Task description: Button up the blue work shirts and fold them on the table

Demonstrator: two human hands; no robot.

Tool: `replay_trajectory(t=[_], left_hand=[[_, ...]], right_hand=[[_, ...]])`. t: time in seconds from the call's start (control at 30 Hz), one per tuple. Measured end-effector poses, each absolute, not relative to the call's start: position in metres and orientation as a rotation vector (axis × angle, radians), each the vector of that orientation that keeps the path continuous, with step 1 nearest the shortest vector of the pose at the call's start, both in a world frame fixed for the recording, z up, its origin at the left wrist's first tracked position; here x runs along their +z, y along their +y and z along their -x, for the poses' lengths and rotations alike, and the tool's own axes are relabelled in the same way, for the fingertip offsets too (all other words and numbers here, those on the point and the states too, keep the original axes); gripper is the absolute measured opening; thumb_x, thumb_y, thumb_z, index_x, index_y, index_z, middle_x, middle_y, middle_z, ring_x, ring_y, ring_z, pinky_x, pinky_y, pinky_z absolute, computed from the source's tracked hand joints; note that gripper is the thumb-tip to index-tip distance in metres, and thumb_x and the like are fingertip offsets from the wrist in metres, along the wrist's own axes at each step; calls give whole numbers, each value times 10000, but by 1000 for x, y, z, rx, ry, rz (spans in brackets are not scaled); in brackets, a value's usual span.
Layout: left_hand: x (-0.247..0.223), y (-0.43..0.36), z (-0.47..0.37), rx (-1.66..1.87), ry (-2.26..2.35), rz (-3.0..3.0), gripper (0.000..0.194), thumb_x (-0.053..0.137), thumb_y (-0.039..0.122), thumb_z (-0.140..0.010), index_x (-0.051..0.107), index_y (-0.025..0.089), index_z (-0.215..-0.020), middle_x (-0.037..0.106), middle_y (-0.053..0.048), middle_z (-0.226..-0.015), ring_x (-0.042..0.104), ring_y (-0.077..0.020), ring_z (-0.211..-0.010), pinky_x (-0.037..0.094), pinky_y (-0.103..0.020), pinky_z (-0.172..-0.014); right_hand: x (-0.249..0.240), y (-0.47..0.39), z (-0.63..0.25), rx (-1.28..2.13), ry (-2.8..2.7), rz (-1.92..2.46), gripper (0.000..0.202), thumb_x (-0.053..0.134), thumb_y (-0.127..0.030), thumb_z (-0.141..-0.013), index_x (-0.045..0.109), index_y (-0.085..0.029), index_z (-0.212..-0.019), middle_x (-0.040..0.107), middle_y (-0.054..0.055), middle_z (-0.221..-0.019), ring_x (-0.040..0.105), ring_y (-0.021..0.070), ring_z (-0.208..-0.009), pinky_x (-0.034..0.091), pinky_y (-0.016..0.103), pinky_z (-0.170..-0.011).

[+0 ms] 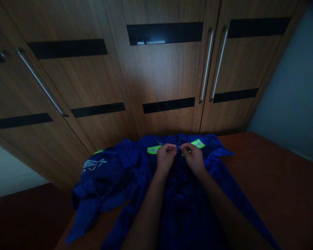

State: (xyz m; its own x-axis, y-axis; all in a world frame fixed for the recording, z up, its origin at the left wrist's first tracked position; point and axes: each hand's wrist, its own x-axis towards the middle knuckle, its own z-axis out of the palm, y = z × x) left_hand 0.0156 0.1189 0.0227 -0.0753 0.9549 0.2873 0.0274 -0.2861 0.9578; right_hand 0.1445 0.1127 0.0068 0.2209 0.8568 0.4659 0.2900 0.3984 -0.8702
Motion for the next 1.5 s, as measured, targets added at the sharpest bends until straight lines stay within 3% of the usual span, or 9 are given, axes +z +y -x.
replay_trajectory(t=[0.2, 0.43, 0.57, 0.73, 0.97, 1.1, 1.3, 1.4, 1.5], left_hand=[[16, 122, -17, 1493, 1120, -1424, 83, 639, 195, -710, 671, 164, -780, 699, -28, -739, 649, -151, -699, 498, -264, -677], [11, 122, -17, 1522, 1144, -1527, 39, 648, 206, -714, 640, 178, -740, 671, -14, -737, 630, -150, -718, 475, -257, -689], [9, 122, -13, 1489, 1169, -1565, 27, 656, 205, -700, 644, 182, -700, 663, -4, -704, 615, -149, -694, 459, -254, -676], [7, 124, -11, 1458, 1196, -1557, 109, 645, 286, -730, 638, 178, -721, 652, -1, -686, 598, -144, -658, 438, -246, -635], [10, 118, -17, 1297, 1115, -1594, 152, 657, 324, -712, 657, 178, -671, 629, 18, -636, 549, -137, -628, 397, -235, -602], [11, 115, -23, 1151, 1037, -1540, 180, 689, 352, -667, 679, 172, -681, 669, 2, -672, 585, -152, -663, 424, -240, -621], [20, 125, -20, 1107, 1148, -1246, 485, 558, 632, -731, 612, 152, -684, 620, -30, -557, 566, -122, -486, 385, -223, -482], [23, 135, -17, 1115, 1197, -1183, 476, 616, 624, -686, 544, 166, -580, 533, 12, -450, 488, -93, -378, 305, -203, -407], [30, 140, -11, 1167, 1208, -1178, 424, 668, 561, -663, 542, 166, -574, 551, 7, -459, 505, -94, -385, 305, -199, -407]], right_hand=[[3, 115, -139, 814, -1221, 1105, 319, 572, -505, -747, 610, -193, -700, 519, -26, -532, 485, 132, -498, 393, 251, -489], [4, 111, -138, 980, -1240, 1075, 430, 470, -586, -802, 585, -180, -717, 513, -23, -576, 479, 111, -495, 401, 244, -482], [3, 116, -143, 890, -1326, 1126, 383, 550, -572, -757, 573, -196, -690, 463, -49, -518, 423, 109, -459, 328, 233, -447], [2, 115, -149, 665, -1435, 1224, 319, 626, -466, -735, 544, -213, -559, 508, -29, -527, 466, 134, -535, 332, 251, -545], [17, 112, -145, 192, -1415, 1468, 307, 475, -475, -854, 639, -224, -786, 665, 34, -750, 601, 185, -712, 389, 267, -628], [27, 124, -149, 237, -1535, 1587, 232, 538, -393, -810, 655, -222, -706, 668, 38, -691, 615, 196, -679, 378, 269, -583], [34, 125, -157, 338, -1720, 1420, 162, 577, -344, -780, 662, -221, -717, 681, -15, -666, 626, 133, -628, 413, 220, -578], [37, 118, -152, 342, -1786, 1376, 83, 632, -310, -716, 650, -230, -700, 655, -47, -614, 597, 115, -577, 408, 203, -546], [44, 117, -151, 253, -1684, 1466, 82, 590, -280, -726, 627, -218, -687, 645, -20, -613, 589, 134, -590, 404, 223, -559]])
